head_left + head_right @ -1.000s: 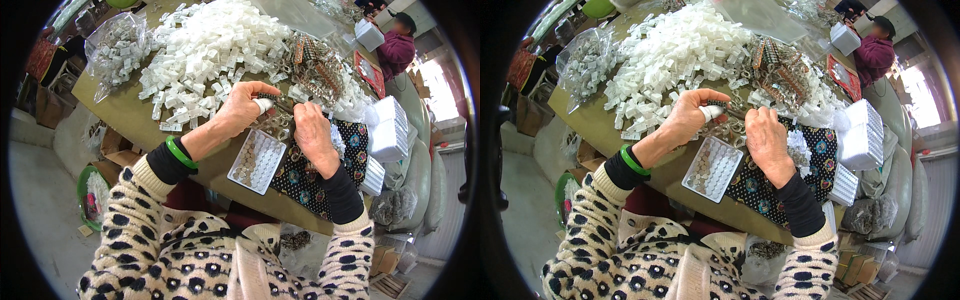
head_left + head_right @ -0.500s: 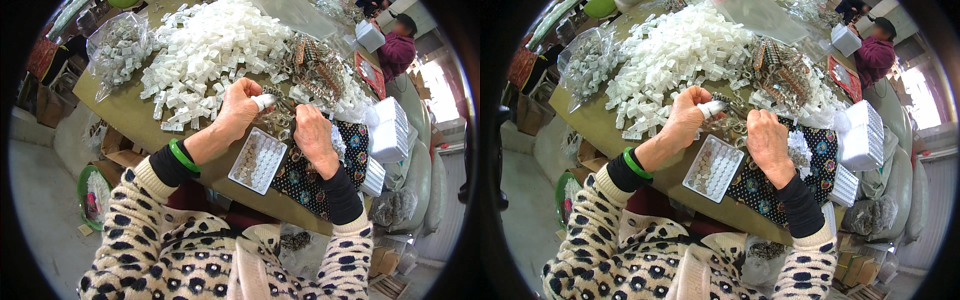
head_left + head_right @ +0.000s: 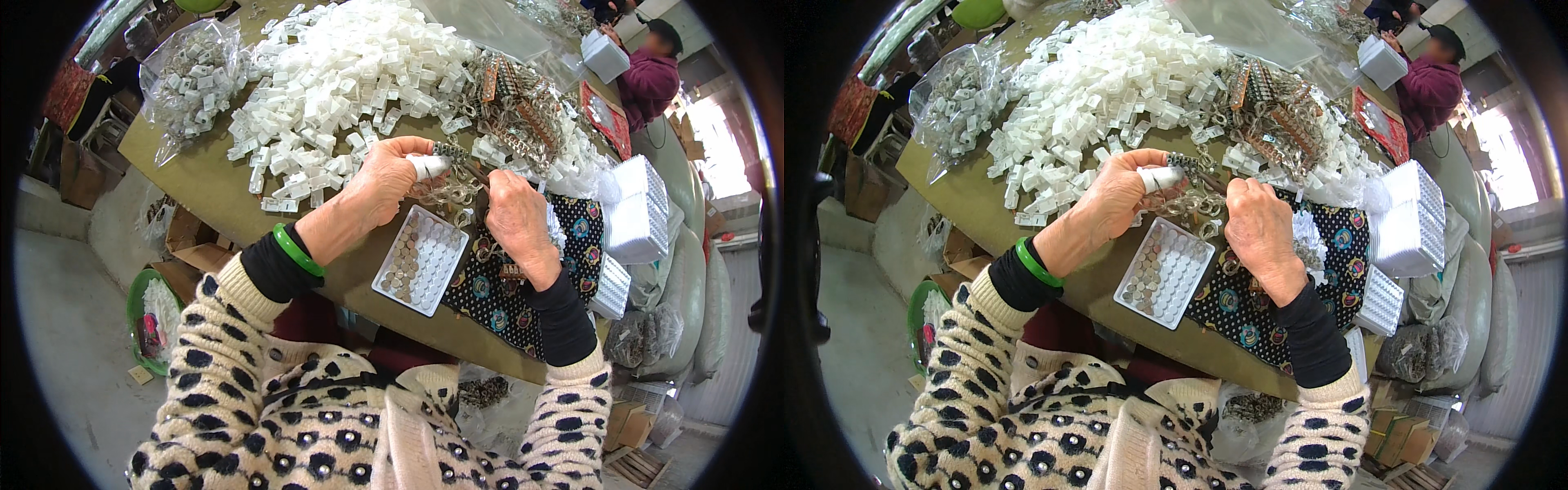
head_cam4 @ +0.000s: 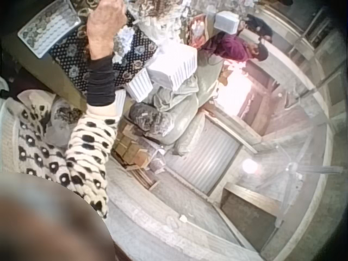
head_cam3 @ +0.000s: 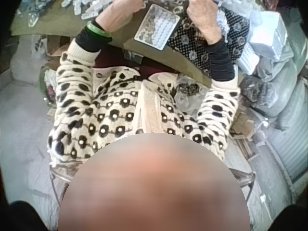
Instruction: The person uses a small tool to press metal discs into white plastic housings, then uses pliers to cut and attach metal chains to the assembled units. The finished pieces are placed into a tray on the table.
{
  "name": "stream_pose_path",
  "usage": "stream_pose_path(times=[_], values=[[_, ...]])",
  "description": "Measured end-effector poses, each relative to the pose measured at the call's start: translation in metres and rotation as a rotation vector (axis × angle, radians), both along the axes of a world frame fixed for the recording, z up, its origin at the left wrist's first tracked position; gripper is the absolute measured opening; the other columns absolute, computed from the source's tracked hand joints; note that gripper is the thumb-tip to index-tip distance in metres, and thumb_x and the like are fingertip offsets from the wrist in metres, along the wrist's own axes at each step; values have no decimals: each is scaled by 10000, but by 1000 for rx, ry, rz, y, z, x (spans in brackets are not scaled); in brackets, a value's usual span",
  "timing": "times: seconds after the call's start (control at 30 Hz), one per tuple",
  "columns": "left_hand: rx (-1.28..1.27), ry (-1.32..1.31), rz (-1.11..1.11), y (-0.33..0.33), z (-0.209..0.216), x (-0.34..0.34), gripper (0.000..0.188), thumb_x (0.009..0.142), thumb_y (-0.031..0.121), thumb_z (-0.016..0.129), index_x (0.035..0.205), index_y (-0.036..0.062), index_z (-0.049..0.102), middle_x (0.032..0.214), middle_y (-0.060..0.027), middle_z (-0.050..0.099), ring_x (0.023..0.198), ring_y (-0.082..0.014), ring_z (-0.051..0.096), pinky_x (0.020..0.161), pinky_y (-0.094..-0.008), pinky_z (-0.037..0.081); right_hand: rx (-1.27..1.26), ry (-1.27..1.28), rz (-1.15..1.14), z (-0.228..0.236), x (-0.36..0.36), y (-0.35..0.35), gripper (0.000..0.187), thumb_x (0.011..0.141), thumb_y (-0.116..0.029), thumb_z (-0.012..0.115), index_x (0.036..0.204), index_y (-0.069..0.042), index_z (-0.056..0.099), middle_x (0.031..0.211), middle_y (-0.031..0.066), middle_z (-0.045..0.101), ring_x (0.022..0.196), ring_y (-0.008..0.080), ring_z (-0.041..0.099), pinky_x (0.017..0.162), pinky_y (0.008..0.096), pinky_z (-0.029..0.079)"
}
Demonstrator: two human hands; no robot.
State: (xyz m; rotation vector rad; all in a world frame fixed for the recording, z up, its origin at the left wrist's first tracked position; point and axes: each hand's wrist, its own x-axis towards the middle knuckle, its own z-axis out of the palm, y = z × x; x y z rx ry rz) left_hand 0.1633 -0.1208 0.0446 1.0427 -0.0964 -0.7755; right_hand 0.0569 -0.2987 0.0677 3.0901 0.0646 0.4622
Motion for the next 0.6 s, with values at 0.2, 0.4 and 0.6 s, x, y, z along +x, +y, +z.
stream_pose_path(times=[0.2,0.4,0.6], values=[[54,-92,25,-3,-3,1,90,839,-12,692,927,-12,669,771,-59,674,629,-103,599,531,-234,454,-65,20,-1,2,0,2,60,746,19,567,785,-25,555,779,139,618,781,312,651,638,402,546],[502,-680,230,-8,-3,-5,158,795,75,778,882,-9,676,731,-3,636,623,-67,558,545,-236,452,-154,29,-112,-9,4,15,59,747,-6,598,800,-20,575,770,144,627,745,309,659,633,378,555],[142,-248,102,-1,-4,3,123,833,64,735,908,-20,687,763,-26,671,677,-99,610,615,-250,487,-67,62,-186,-6,6,2,104,718,-1,598,819,9,578,794,176,609,786,350,629,701,405,542]])
